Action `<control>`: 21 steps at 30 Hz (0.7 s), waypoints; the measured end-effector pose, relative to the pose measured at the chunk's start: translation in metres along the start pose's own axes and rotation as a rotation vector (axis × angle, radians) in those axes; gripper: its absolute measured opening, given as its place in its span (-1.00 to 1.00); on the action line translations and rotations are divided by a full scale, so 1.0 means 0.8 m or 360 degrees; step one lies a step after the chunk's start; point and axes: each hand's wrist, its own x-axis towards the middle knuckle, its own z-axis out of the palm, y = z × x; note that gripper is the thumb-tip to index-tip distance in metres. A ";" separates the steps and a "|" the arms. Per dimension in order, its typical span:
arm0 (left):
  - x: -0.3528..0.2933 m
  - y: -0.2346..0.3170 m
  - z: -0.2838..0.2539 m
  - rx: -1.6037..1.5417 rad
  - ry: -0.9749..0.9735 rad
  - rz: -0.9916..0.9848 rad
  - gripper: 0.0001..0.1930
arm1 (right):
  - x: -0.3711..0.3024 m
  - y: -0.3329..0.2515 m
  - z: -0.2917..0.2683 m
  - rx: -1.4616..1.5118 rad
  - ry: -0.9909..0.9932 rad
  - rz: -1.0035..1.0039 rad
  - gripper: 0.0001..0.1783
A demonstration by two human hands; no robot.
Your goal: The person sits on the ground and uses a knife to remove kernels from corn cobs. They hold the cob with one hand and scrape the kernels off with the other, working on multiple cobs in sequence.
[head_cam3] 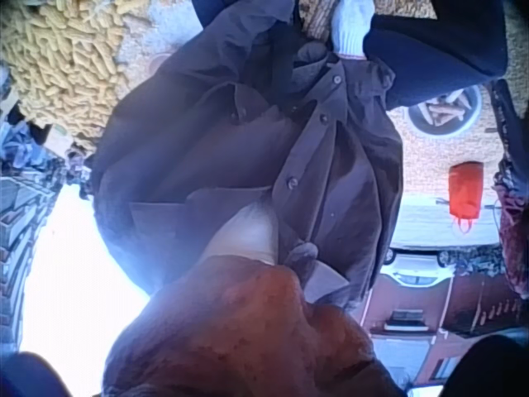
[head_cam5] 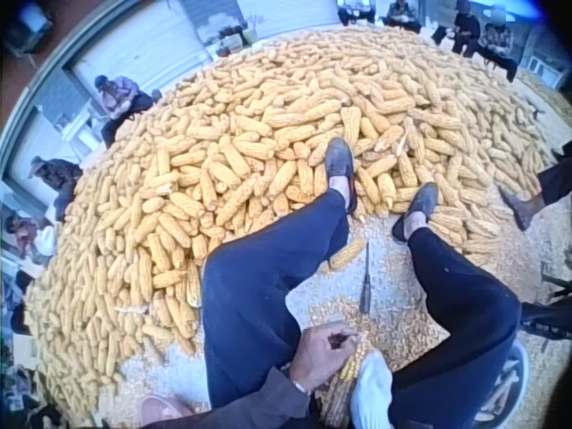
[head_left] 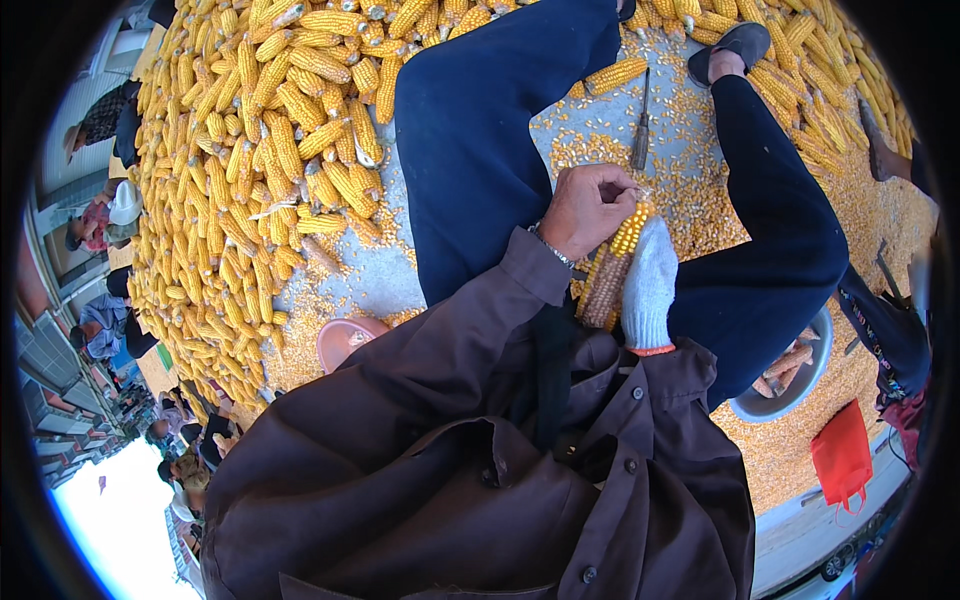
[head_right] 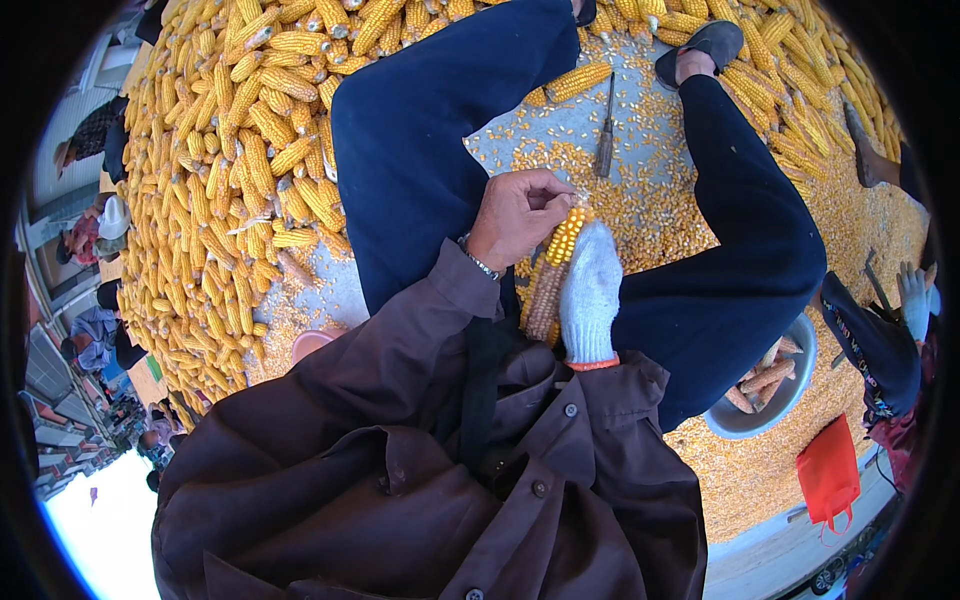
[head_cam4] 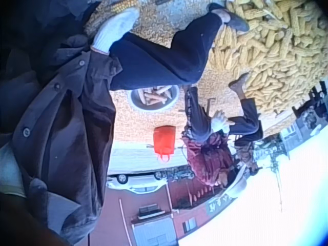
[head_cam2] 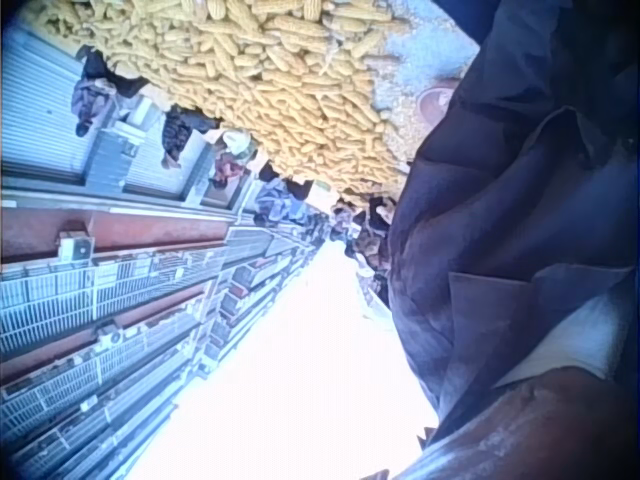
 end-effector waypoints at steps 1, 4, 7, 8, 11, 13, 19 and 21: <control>0.000 -0.001 -0.001 -0.0015 0.0032 -0.0023 -0.89 | 0.000 -0.001 0.001 -0.0006 -0.0002 0.0004 -0.56; -0.004 -0.004 0.000 -0.0089 -0.0007 -0.0119 -0.83 | 0.001 -0.005 -0.002 0.0008 0.0000 0.0050 -0.57; -0.011 -0.009 -0.003 -0.0069 -0.0246 -0.0179 -0.64 | 0.001 -0.003 -0.004 0.0030 0.0001 0.0089 -0.57; -0.012 -0.010 -0.003 -0.0006 -0.0282 -0.0160 -0.61 | 0.002 -0.001 -0.004 0.0091 -0.0003 0.0040 -0.57; -0.016 -0.014 -0.004 0.0117 -0.0415 -0.0137 -0.50 | 0.006 0.006 0.000 0.0051 0.0003 -0.0051 -0.58; -0.015 -0.015 -0.005 -0.0006 -0.0441 -0.0228 -0.50 | 0.007 0.007 -0.002 -0.0032 -0.0012 -0.0146 -0.57; -0.017 -0.010 0.001 -0.0114 -0.0291 -0.0118 -0.58 | 0.000 -0.018 -0.026 -0.0119 -0.0174 0.0135 -0.52; -0.017 -0.008 0.000 -0.0098 -0.0341 -0.0185 -0.57 | 0.000 -0.030 -0.029 -0.0198 -0.0156 0.0084 -0.54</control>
